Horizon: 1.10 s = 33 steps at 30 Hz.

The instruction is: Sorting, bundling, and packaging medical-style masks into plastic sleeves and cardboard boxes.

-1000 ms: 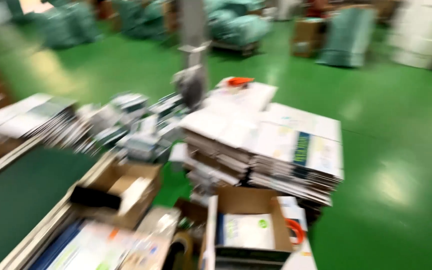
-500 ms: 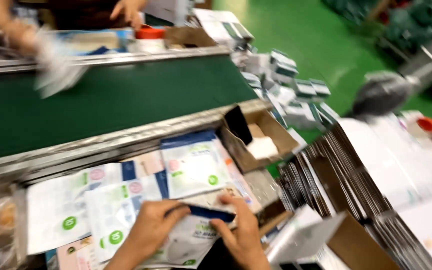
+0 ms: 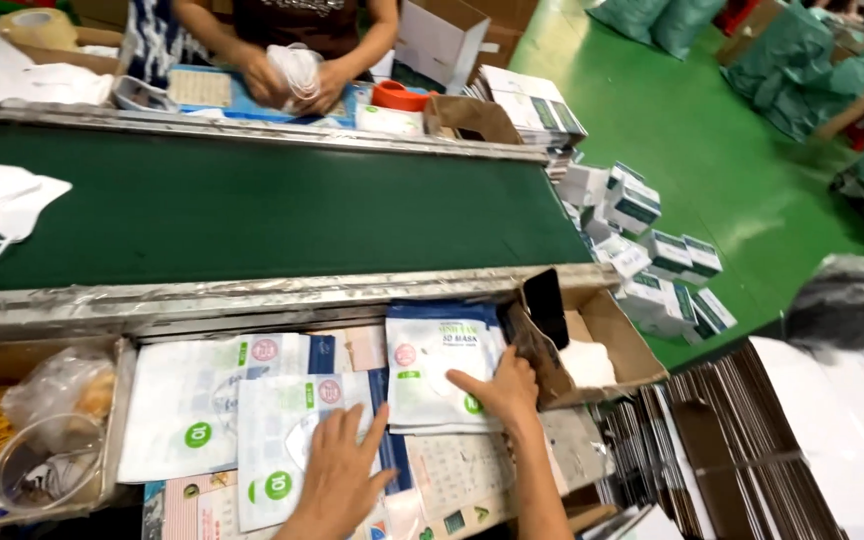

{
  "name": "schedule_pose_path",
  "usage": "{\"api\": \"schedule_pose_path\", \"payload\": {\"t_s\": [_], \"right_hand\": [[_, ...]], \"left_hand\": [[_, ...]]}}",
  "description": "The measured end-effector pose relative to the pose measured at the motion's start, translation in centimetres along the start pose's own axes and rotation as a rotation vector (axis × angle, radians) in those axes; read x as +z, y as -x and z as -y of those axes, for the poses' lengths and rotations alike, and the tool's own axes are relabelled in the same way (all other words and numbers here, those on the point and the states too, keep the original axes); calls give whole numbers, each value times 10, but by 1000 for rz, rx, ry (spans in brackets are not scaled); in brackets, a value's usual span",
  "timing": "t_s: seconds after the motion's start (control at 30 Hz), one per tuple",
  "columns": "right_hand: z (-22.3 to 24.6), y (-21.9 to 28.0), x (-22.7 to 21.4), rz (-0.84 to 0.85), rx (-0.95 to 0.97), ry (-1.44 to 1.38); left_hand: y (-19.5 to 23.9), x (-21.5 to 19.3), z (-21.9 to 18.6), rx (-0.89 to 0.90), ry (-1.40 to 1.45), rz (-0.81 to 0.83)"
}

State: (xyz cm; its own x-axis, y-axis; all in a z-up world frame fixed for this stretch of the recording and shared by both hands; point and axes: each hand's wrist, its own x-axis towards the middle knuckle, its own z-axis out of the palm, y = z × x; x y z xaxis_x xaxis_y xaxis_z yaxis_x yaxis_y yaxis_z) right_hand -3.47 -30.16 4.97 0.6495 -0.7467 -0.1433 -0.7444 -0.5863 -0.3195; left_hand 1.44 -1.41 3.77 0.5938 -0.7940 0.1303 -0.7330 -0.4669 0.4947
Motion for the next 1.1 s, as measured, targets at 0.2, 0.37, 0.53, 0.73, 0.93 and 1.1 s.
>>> {"api": "schedule_pose_path", "payload": {"t_s": [0.2,0.37,0.53,0.73,0.93,1.1], "right_hand": [[4,-2,2,169,-32,-408],[30,37,-6,-25,-55,-489],[9,74,-2,-39,-112,-996],[-14,116,5,-83,-598,-1303],[-46,108,37,6,-667,-1027],[-84,83,85,47,-455,-1168]], "left_hand": [[1,-8,74,-122,-292,-185],[-2,-36,79,-215,-225,-251],[-9,-47,35,-143,323,-332],[-24,-44,-10,118,877,-73],[-36,18,0,173,754,-78],[-26,-1,-28,243,781,-282]]}}
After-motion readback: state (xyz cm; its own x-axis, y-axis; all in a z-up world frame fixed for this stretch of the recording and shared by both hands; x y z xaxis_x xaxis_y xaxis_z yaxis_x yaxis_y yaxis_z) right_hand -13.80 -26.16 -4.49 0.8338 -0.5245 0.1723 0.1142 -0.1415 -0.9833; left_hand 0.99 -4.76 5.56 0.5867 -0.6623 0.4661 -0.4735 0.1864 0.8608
